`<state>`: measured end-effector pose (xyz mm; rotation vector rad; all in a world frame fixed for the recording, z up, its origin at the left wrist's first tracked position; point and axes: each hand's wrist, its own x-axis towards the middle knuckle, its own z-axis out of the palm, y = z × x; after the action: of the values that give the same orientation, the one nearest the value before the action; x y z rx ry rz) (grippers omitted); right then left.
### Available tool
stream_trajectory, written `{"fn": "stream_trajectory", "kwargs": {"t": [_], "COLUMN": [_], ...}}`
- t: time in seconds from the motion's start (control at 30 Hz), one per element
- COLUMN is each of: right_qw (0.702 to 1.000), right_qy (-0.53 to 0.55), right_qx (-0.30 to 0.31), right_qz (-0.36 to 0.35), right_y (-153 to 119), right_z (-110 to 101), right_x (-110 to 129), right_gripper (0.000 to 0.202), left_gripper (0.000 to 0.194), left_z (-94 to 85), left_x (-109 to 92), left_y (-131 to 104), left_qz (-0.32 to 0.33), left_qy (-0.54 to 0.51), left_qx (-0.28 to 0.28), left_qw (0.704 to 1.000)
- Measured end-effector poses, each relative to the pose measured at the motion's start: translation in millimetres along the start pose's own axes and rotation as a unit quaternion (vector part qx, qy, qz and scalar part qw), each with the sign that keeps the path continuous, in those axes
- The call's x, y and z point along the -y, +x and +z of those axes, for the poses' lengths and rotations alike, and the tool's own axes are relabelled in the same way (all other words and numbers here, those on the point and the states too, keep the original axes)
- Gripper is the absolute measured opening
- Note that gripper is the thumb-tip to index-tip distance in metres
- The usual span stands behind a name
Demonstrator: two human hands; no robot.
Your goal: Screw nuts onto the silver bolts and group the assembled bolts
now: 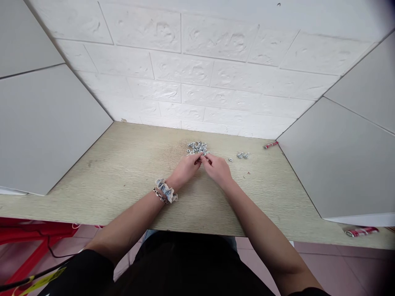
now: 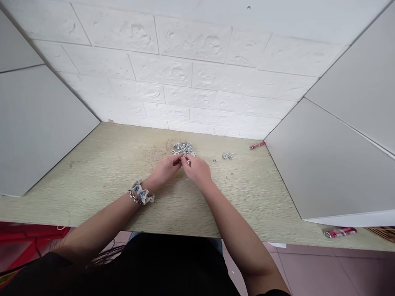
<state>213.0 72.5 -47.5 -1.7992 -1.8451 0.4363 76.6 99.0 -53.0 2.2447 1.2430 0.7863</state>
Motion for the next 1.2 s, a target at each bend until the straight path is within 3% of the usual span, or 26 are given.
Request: {"fn": "stream_trajectory", "kwargs": {"t": [0.2,0.83,1.2], "right_qw": [1.0,0.997,0.977], "right_qy": [0.014,0.054,0.21], "right_qx": [-0.002,-0.013,-0.014], "right_qz": [-0.027,-0.06,-0.024], "right_y": [-1.1,0.4,3.9], "right_z": [-0.4,3.4,7.3], "right_x": [1.3,-1.9,-2.1], "right_gripper": [0.021,0.019,0.02], "left_gripper": [0.028,0.028,0.03], "left_z": [-0.5,1.1,-0.6], "left_x": [0.9,1.7,2.5], "left_y": [-0.3,-1.9,-1.1], "left_qz": [0.031,0.041,0.069], "left_qy": [0.005,0.008,0.01], "left_qx": [0.0,-0.014,-0.025], "left_qw": [1.0,0.999,0.997]}}
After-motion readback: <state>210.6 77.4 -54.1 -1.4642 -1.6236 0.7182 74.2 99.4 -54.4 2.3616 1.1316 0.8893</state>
